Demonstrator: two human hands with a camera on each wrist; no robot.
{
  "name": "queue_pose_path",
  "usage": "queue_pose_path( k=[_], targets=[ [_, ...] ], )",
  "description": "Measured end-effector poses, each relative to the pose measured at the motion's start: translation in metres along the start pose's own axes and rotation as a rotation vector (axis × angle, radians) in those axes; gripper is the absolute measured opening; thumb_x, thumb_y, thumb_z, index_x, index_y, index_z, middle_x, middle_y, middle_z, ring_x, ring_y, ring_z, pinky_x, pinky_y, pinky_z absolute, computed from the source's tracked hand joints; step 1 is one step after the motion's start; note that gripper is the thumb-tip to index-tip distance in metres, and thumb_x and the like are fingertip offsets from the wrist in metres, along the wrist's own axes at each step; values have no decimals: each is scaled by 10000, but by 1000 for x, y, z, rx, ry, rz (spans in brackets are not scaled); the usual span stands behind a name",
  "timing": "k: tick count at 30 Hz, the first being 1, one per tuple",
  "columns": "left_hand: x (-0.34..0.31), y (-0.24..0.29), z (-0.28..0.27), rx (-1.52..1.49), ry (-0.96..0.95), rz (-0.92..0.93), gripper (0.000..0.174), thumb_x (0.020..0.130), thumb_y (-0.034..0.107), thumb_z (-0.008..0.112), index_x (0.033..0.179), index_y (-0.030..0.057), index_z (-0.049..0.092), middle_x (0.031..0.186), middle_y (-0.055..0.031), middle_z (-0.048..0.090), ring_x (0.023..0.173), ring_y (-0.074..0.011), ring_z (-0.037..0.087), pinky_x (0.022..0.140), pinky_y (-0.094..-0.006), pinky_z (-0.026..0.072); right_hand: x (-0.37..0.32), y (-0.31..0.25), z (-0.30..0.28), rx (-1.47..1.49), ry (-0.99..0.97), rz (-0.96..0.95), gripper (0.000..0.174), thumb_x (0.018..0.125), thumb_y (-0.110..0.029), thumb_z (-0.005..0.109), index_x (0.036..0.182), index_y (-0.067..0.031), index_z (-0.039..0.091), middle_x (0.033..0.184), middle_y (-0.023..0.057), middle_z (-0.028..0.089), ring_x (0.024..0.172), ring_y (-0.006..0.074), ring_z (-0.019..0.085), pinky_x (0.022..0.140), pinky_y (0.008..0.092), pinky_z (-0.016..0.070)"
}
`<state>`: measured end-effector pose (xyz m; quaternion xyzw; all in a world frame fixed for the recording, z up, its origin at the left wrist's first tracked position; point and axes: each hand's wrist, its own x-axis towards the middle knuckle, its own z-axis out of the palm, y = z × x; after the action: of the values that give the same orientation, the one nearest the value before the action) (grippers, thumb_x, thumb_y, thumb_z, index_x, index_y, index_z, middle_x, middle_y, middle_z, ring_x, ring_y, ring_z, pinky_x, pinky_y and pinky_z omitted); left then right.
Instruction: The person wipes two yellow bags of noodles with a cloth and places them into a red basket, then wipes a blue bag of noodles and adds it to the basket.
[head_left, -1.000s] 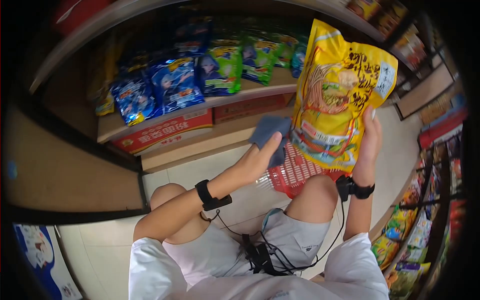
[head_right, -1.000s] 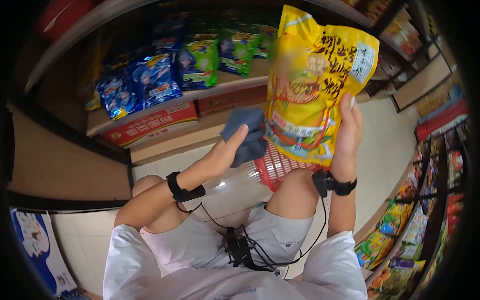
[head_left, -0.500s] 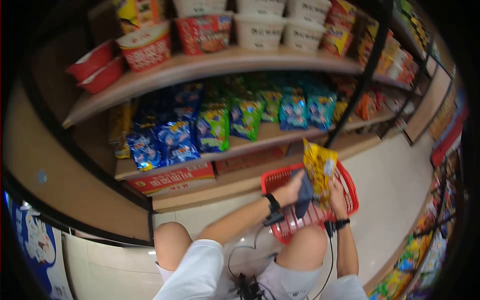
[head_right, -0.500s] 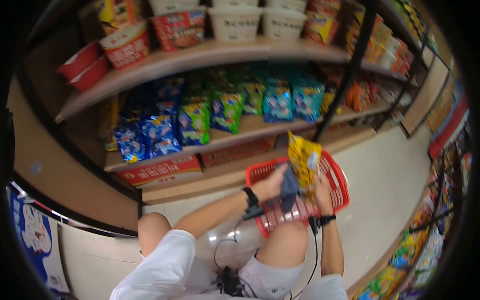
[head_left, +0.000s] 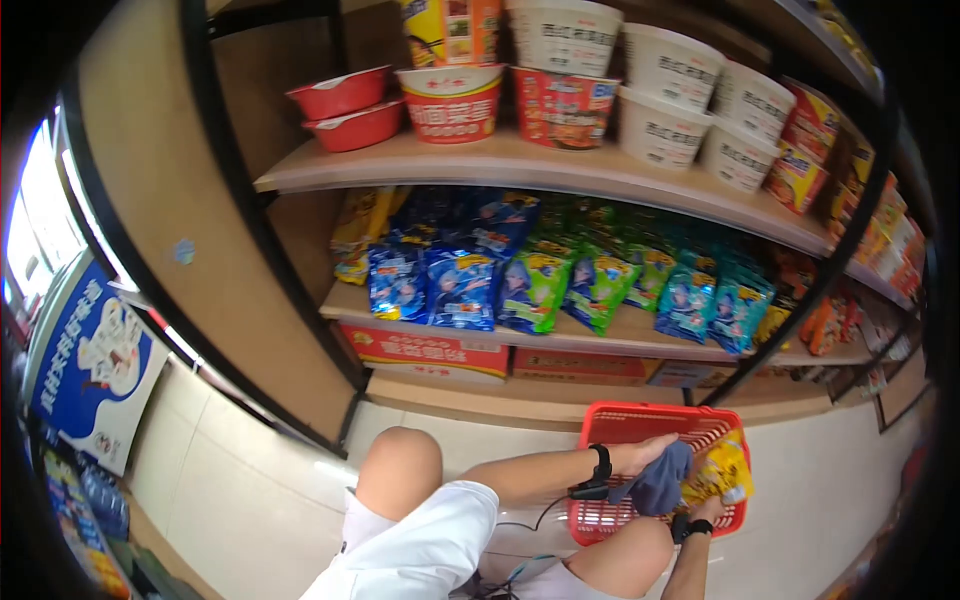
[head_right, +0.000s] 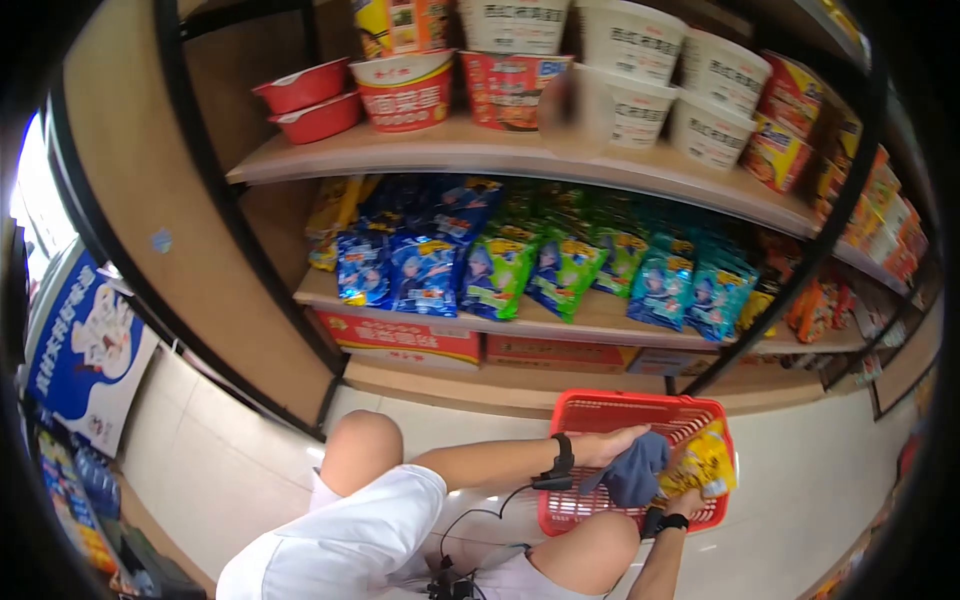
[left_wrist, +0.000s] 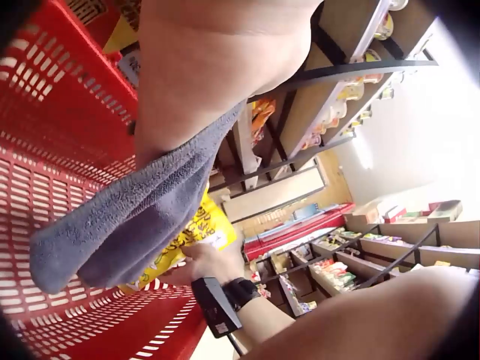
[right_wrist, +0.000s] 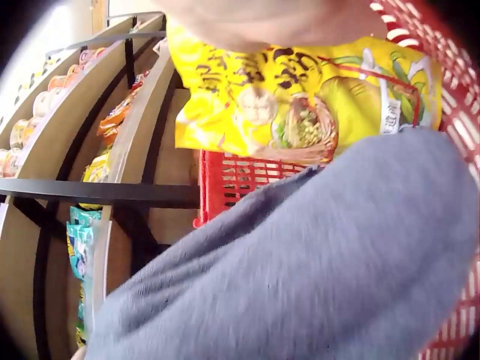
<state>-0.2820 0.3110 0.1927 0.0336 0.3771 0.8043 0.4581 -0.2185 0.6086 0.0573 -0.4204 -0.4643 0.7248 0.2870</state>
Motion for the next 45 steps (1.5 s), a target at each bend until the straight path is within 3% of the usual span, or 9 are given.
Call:
queue_pose_path(
  k=[2,5,7,10,14,23,32,39,45],
  targets=[
    [-43,28,-4,-122,-151,-77,645,1070,502,357,1450,-10,456,1355,-143,619,1147,-274,649,1007,-401,510,56,19,-13,27,-46,-25,420,861,-185,657,1203,52,597,1110,155,671,982,330,674,835,447,578],
    [-99,58,-12,-140,-42,29,616,1058,532,388,1292,-3,583,1176,-130,692,990,-230,692,882,-362,568,-23,-30,27,-355,79,-450,395,934,-159,603,1271,44,563,1113,197,676,948,333,683,855,426,564],
    [-136,81,-16,-165,-29,40,583,1053,543,404,1174,22,635,1067,-98,709,914,-195,691,806,-350,582,-59,-52,68,-209,-354,-319,375,970,-189,589,1286,13,568,1109,168,691,958,279,683,877,380,546],
    [-194,124,-13,-85,11,132,571,1046,554,435,1281,62,606,1230,-60,672,1070,-158,655,954,-336,527,-226,-146,152,-331,-895,-29,345,1018,-240,568,1300,-41,576,1139,103,694,991,176,668,912,308,508],
    [-271,164,4,-164,126,447,542,1049,527,442,1252,54,612,1184,-79,688,1054,-170,660,959,-340,516,-337,-174,238,-476,-1410,-53,342,1035,-246,550,1321,-60,569,1151,38,666,1025,120,645,883,281,507],
    [-426,237,-17,-195,428,968,687,1032,626,346,1244,8,558,1083,-159,677,972,-231,690,851,-355,576,-528,-166,365,-387,-1794,137,334,1026,-231,558,1300,-40,578,1169,84,655,1002,184,671,885,323,539],
    [-503,257,-108,-296,1011,1415,522,1041,440,453,1235,-14,623,1198,-82,672,1087,-186,629,971,-314,470,-665,-107,490,-452,-1839,19,427,1010,-244,580,1362,-17,496,1280,150,611,1052,277,690,893,365,567],
    [-501,261,-179,-367,1101,1473,599,1037,441,469,1372,-52,528,1373,-98,575,1254,-195,530,1074,-317,388,-696,-61,575,-471,-1657,-176,400,956,-171,560,1313,-1,500,1239,153,603,1016,283,690,880,379,586],
    [-492,258,-207,-398,1042,1441,616,1030,458,489,1407,-28,506,1422,-75,532,1290,-177,476,1099,-295,340,-679,-33,609,-401,-1672,-78,372,954,-187,590,1269,-5,514,1240,164,559,1081,284,633,818,389,614]
  ],
)
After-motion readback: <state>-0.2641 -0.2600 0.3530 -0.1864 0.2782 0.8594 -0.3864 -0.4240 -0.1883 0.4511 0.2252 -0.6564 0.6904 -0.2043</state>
